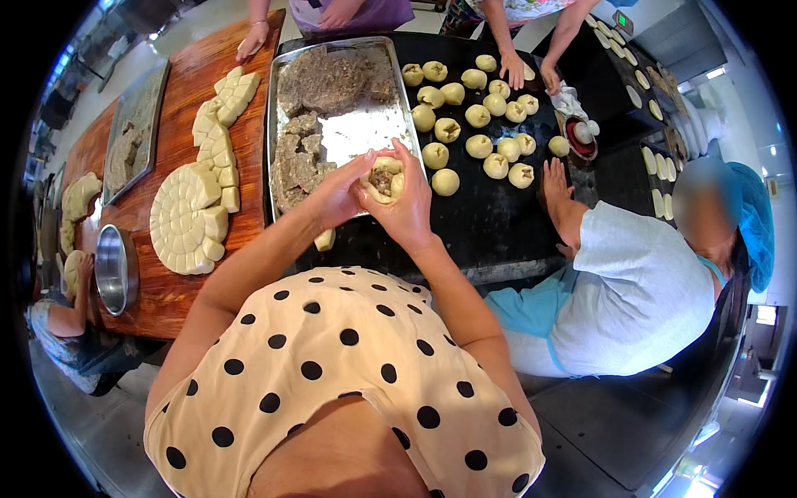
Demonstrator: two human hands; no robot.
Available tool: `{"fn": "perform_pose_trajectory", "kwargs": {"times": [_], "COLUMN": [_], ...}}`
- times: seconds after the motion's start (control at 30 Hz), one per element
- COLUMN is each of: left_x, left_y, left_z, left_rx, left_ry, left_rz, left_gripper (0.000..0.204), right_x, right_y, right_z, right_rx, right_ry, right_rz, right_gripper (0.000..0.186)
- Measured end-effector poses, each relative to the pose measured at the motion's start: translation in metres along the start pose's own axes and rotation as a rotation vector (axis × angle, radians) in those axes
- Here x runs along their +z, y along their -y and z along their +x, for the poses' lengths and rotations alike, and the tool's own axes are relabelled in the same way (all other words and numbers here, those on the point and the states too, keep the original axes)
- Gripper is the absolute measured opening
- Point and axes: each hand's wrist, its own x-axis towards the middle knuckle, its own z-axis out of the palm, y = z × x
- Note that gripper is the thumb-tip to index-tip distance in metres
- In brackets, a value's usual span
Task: The person is assembling buns by hand by picking up pieces of dough, filling them with a meat and vegetable mixture from a tray, and pinching the dough closed into a rounded shape.
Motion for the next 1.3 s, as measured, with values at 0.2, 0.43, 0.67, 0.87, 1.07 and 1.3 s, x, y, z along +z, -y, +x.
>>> {"fn": "perform_pose_trajectory", "kwargs": {"times": [0.2,0.43,0.67,0.87,1.07,1.3], "left_x": [-0.011,0.006,0.002,-0.003,0.005,0.01], "left_y": [0.009,0.016,0.008,0.019,0.007,0.026], "left_z": [0.001,-0.003,-0.006,-0.008,-0.014,-0.006], "left_rx": [-0.056,0.071,-0.077,0.037,0.046,0.359], "left_ry": [0.025,-0.037,-0.019,0.05,0.05,-0.17], "left_rz": [0.072,0.194,0.199,0.199,0.296,0.786], "left_gripper": [0.051,0.049,0.044,0.055,0.055,0.065], "right_x": [-0.019,-0.005,-0.013,-0.006,-0.015,0.002], "right_y": [0.006,0.001,0.008,0.013,0.029,0.028], "right_z": [-0.002,-0.019,-0.015,-0.015,-0.012,-0.001], "right_rx": [-0.135,-0.229,-0.165,-0.109,-0.144,-0.234], "right_ry": [0.079,-0.069,0.053,-0.015,-0.068,-0.244], "right_rz": [0.085,-0.122,0.037,0.075,0.183,0.194], "right_gripper": [0.103,0.095,0.086,0.079,0.052,0.037]}}
